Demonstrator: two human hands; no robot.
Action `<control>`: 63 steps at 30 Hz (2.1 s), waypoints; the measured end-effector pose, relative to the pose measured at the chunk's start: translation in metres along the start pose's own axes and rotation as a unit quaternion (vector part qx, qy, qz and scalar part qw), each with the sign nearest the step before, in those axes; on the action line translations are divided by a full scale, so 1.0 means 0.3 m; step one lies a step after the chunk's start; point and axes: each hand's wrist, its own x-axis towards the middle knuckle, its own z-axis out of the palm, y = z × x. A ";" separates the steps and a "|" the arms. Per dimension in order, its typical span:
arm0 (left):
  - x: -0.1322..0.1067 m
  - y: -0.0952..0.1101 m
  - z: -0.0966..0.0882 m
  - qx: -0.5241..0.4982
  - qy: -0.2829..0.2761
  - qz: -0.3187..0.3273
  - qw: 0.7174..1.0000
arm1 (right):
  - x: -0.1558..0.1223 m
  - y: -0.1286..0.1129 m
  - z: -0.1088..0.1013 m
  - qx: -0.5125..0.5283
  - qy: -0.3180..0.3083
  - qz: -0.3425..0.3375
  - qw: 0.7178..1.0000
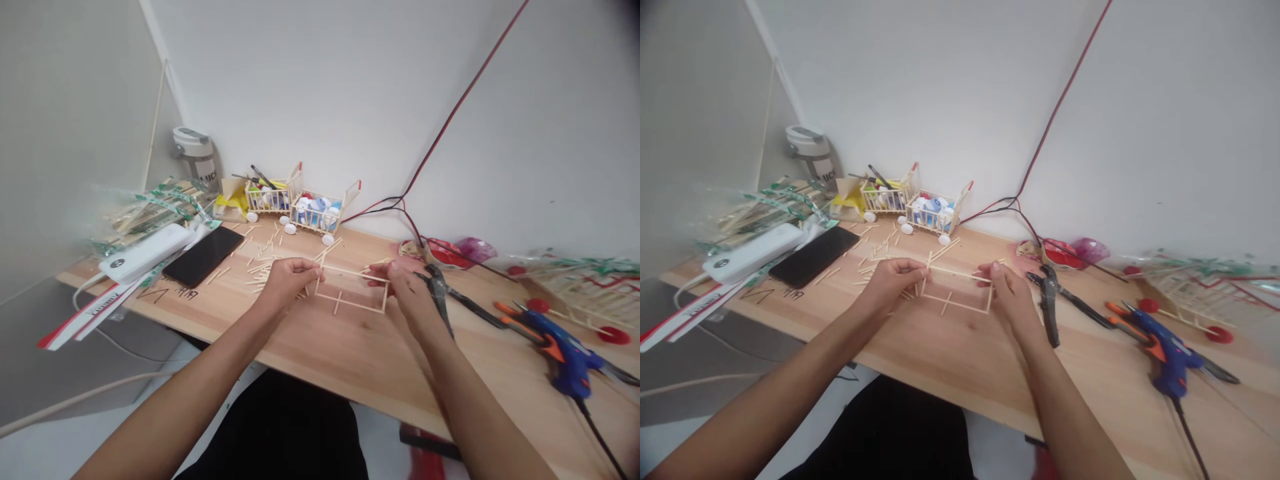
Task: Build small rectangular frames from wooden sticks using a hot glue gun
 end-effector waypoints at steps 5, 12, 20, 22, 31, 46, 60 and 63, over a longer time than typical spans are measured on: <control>0.008 -0.010 -0.004 0.000 0.016 0.006 1.000 | -0.011 -0.007 0.046 0.113 -0.019 0.095 0.989; 0.006 -0.007 0.000 0.015 0.008 0.013 1.000 | -0.011 0.021 0.077 0.183 0.000 0.107 0.977; 0.008 -0.001 0.002 0.037 -0.002 0.016 0.999 | -0.017 0.030 0.082 0.187 0.030 0.109 0.976; 0.007 0.000 0.003 0.040 -0.003 0.019 0.999 | -0.018 0.030 0.081 0.191 0.033 0.108 0.975; 0.007 -0.002 0.004 0.046 -0.013 0.029 0.998 | -0.017 0.032 0.082 0.195 0.046 0.115 0.973; 0.009 -0.003 0.004 0.052 -0.013 0.025 0.998 | -0.017 0.039 0.084 0.197 0.054 0.110 0.973; 0.012 -0.012 0.001 0.057 -0.011 0.028 0.998 | -0.018 0.029 0.087 0.180 0.058 0.101 0.977; 0.012 -0.011 0.001 0.061 -0.012 0.027 0.998 | -0.019 0.025 0.089 0.190 0.059 0.105 0.974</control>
